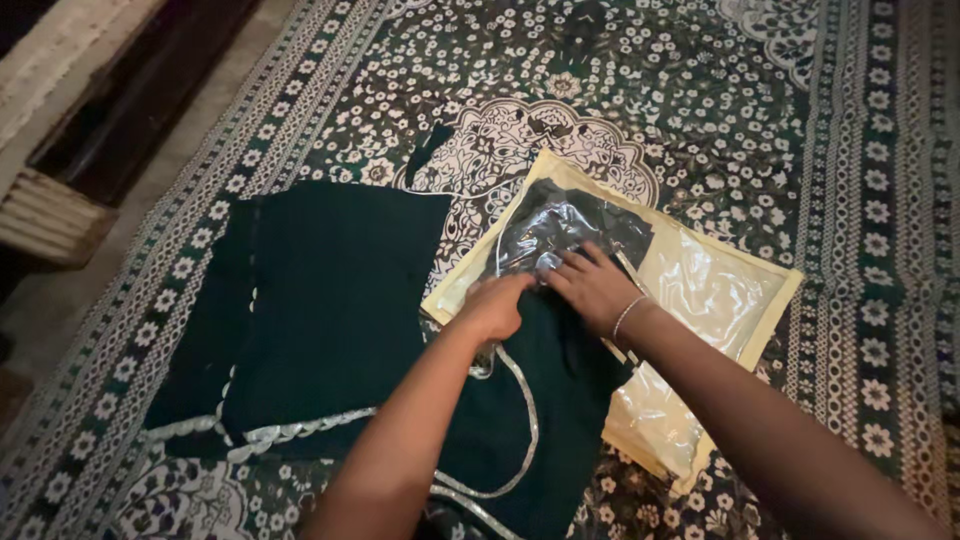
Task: The person unboxes various clothing items from plastic shipping bags, removes their internal packaging, and folds the garments by hand on a rug.
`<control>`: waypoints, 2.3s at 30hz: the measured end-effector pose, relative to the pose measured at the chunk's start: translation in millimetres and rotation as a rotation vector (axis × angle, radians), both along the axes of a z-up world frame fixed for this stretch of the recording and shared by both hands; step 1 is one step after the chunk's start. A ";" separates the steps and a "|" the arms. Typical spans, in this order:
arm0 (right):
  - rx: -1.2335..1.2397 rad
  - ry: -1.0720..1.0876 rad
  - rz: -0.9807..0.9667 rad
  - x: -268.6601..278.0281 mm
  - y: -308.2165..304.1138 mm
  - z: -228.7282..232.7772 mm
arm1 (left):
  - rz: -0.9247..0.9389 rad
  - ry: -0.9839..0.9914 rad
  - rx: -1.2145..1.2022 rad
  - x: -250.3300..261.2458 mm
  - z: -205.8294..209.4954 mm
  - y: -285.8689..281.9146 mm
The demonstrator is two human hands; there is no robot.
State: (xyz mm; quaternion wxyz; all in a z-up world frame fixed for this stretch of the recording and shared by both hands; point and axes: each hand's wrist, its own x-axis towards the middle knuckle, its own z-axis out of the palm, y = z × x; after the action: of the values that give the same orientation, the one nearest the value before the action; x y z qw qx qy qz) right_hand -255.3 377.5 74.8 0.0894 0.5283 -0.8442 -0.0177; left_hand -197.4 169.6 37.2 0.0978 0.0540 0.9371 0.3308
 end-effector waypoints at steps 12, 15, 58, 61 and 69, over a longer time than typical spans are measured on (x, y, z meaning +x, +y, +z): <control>0.325 -0.682 -0.537 -6.7 127.3 45.1 | -0.146 0.213 0.161 51.6 41.8 -24.5; 0.285 -0.659 -0.518 -22.0 126.1 12.0 | -0.067 -0.207 0.447 34.1 23.1 -17.3; -0.860 -1.152 -0.581 -22.5 139.1 51.9 | -0.410 -0.100 -0.146 66.7 200.3 -9.0; -0.762 -1.038 -0.522 -25.0 131.9 52.3 | -0.537 -0.329 -0.292 66.1 221.2 10.4; -0.838 -0.965 -0.676 -12.9 115.0 60.8 | -0.669 -0.632 -0.340 35.5 179.8 18.5</control>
State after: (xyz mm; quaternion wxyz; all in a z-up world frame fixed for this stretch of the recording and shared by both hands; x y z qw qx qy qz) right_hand -268.1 492.5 135.6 -0.1086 0.1086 -0.8425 0.5163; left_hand -161.9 188.1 217.0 0.4859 0.2321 0.8335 0.1238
